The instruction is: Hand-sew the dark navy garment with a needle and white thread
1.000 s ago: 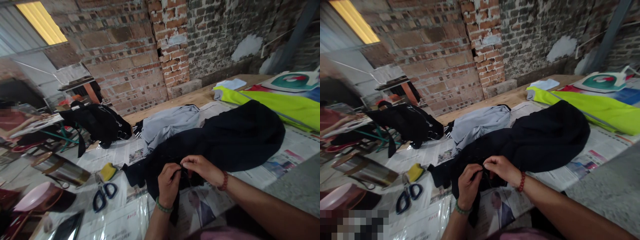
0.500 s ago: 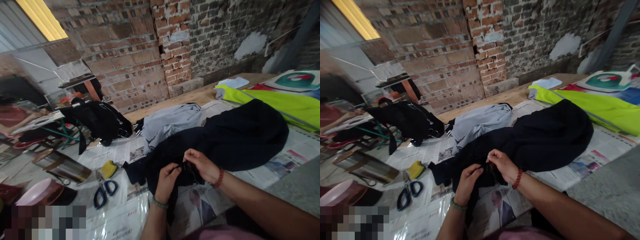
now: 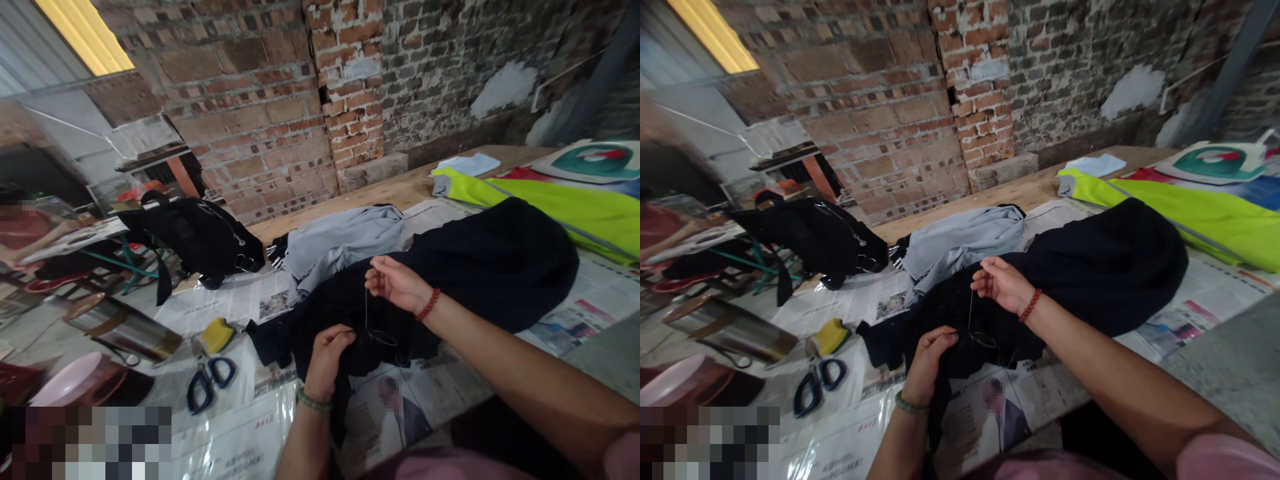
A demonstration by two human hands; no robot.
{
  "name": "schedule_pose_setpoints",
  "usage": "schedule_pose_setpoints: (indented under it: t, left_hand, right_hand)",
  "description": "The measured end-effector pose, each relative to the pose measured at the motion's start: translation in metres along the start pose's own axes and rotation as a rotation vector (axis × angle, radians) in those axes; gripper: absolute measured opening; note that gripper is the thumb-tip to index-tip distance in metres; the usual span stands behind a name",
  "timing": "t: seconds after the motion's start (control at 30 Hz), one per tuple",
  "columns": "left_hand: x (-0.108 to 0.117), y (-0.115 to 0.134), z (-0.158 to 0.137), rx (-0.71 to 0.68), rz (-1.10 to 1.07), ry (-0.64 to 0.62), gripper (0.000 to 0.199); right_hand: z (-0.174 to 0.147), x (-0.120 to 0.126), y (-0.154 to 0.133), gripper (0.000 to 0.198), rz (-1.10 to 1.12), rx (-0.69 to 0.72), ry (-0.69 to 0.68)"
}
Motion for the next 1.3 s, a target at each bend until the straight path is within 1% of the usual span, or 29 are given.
schedule_pose_setpoints:
  t: [0.07,0.23,0.37,0.53,0.7,0.9,1.0,1.07,1.13,1.17,1.23,1.3]
  left_hand:
    - [0.001,0.0,0.0,0.006,-0.014,0.019,0.011]
    - [0.005,0.001,-0.001,-0.019,-0.034,0.085,0.011]
    - [0.004,-0.002,0.0,0.006,-0.039,0.055,0.011]
    - [0.006,-0.001,0.001,-0.015,-0.032,0.063,0.011]
    - [0.003,0.0,0.0,-0.005,-0.024,0.022,0.011]
    - [0.006,-0.001,0.0,-0.022,-0.055,0.061,0.013]
    - [0.006,-0.002,0.001,-0.029,-0.045,0.042,0.014]
    - [0.005,-0.002,0.001,-0.027,-0.031,0.012,0.013]
    - [0.002,0.0,0.0,-0.028,-0.016,-0.023,0.013]
    - [0.001,0.002,0.0,-0.028,-0.011,-0.044,0.013]
    - [-0.001,0.005,-0.001,-0.033,-0.011,-0.073,0.015]
    - [-0.001,0.007,-0.001,-0.037,-0.027,-0.074,0.016]
  right_hand:
    - [0.011,0.0,-0.015,0.006,0.02,0.038,0.006]
    - [0.035,0.004,-0.049,0.016,0.034,0.144,0.024]
    - [0.046,0.006,-0.069,0.016,0.033,0.224,0.044]
    - [0.053,0.008,-0.088,0.016,0.045,0.293,0.089]
    - [0.057,0.015,-0.099,0.015,0.076,0.359,0.144]
    - [0.059,0.028,-0.102,0.013,0.054,0.463,0.243]
    - [0.06,0.028,-0.101,0.011,0.007,0.489,0.258]
    - [0.057,0.025,-0.096,0.008,-0.074,0.486,0.246]
    - [0.052,0.017,-0.083,0.005,-0.242,0.448,0.182]
    - [0.048,0.012,-0.074,0.004,-0.365,0.416,0.122]
    - [0.037,-0.001,-0.051,0.011,-0.66,0.35,-0.033]
    - [0.021,-0.012,-0.028,0.016,-0.952,0.326,-0.188]
Point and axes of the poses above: each hand's wrist, its own z-axis towards the middle knuckle, its own x-axis out of the back of the hand, y = z × x, the point moved 6 cm from there along z, towards the middle knuckle, and after that the axes turned 5 degrees about -z, right-handed, at the moved point
